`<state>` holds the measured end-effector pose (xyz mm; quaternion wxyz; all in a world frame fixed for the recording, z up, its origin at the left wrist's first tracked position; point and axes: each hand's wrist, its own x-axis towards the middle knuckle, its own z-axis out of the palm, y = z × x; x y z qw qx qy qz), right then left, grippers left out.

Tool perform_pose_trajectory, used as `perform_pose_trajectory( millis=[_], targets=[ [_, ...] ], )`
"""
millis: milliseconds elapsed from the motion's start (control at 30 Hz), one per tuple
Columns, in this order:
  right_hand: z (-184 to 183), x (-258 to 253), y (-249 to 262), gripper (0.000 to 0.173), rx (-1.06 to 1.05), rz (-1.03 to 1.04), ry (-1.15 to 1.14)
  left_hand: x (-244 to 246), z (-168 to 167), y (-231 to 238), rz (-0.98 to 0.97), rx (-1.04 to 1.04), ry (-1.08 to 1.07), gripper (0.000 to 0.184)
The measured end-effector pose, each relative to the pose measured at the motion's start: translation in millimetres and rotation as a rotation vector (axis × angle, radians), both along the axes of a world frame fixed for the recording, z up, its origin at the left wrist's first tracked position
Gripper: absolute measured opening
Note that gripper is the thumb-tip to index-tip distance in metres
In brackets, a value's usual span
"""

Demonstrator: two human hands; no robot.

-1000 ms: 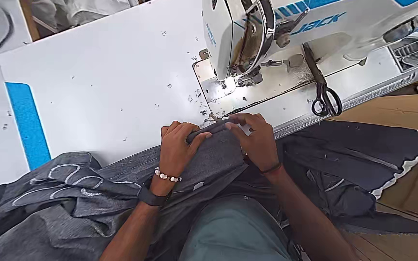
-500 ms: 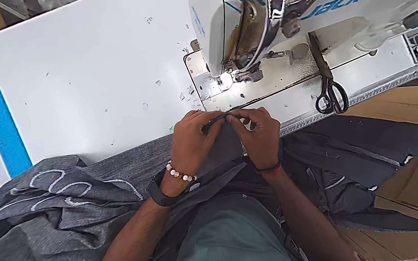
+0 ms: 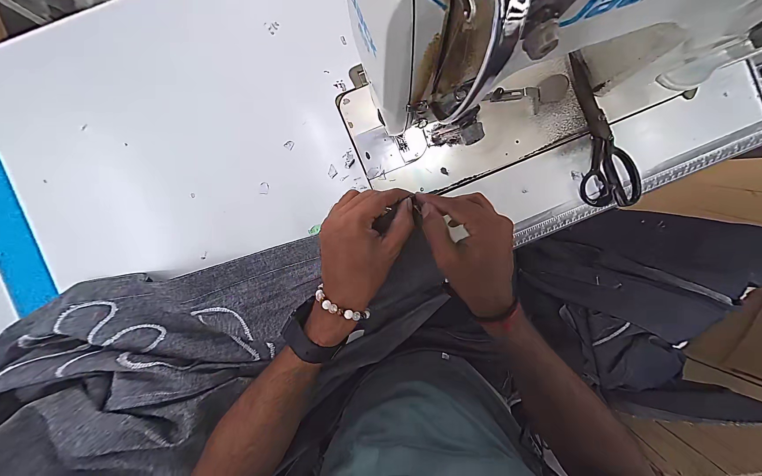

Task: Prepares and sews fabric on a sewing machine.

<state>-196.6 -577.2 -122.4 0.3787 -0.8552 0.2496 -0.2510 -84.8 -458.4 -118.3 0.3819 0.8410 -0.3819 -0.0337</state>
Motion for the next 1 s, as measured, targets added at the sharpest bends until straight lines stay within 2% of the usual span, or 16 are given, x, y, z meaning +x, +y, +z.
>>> perform_pose_trajectory(
  millis=[100,267,367,433,567,667,867,933,1000],
  targets=[
    [3.6,0.8,-14.4,0.02,0.284,0.054,0.09,2.0,1.1,-0.2,-0.005,-0.028,0.116,0.016],
    [10.6,0.9,-20.9,0.009,0.423,0.075,0.096,4.0,5.8,3.0,-0.056,-0.009,0.076,0.018],
    [4.9,5.7,-12.0,0.007,0.312,-0.036,0.1,3.3,17.1,5.5,-0.032,0.12,0.132,0.019],
    [-3.1,10.2,-2.4,0.007,0.118,-0.103,0.056,3.0,20.8,4.9,0.004,0.186,0.156,0.018],
    [-13.4,15.4,10.6,0.008,-0.359,-0.141,-0.052,1.3,19.4,4.2,0.015,0.178,0.128,0.019],
    [-7.1,14.3,13.0,0.012,-0.516,-0.113,0.008,1.7,18.9,4.2,-0.014,0.159,0.089,0.021],
    [2.2,11.7,8.1,0.015,-0.567,-0.012,0.083,6.2,16.6,2.9,-0.041,0.165,0.078,0.021],
    [1.6,10.5,6.8,0.017,-0.485,0.005,0.096,8.2,16.8,3.8,-0.022,0.145,0.146,0.021],
    [0.4,10.6,4.3,0.017,-0.308,-0.006,0.121,11.2,20.3,5.0,-0.013,0.123,0.263,0.022]
  ],
)
